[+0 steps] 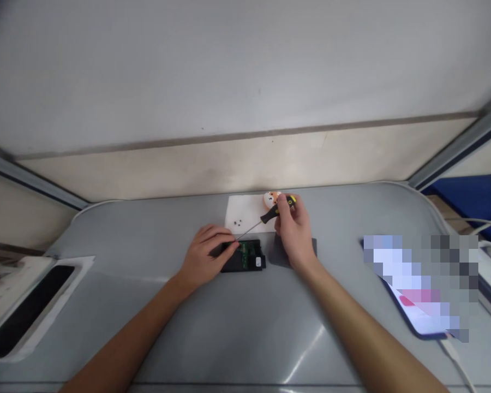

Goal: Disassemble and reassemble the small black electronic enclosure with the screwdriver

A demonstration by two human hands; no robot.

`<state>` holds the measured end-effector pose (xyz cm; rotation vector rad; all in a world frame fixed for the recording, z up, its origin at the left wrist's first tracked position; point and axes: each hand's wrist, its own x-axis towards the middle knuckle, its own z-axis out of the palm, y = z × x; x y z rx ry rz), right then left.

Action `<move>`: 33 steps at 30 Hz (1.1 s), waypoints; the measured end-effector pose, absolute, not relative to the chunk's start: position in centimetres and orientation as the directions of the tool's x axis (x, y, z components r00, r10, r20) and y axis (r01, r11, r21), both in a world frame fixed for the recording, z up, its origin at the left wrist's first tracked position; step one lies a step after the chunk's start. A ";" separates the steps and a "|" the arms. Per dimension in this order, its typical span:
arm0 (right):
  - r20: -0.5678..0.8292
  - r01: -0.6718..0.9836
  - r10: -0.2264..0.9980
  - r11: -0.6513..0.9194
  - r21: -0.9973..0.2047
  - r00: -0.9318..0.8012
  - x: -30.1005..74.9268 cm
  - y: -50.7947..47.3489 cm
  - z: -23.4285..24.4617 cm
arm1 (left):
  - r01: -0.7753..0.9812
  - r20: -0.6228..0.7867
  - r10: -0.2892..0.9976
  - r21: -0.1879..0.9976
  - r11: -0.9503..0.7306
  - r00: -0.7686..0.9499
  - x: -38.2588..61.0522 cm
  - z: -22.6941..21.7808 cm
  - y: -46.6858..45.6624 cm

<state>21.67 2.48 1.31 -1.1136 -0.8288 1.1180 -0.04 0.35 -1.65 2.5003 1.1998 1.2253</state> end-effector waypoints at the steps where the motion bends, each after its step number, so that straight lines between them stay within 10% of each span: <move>1: -0.021 -0.260 0.965 0.050 -0.964 0.261 21.7 2.5 1.4 | 0.609 0.619 0.694 0.404 -0.682 0.366 -0.1 -1.6 0.3; 33: 0.055 -0.184 0.955 0.112 -0.977 0.292 21.4 2.1 1.1 | 0.642 0.592 0.684 0.335 -0.690 0.427 -1.0 -1.3 0.7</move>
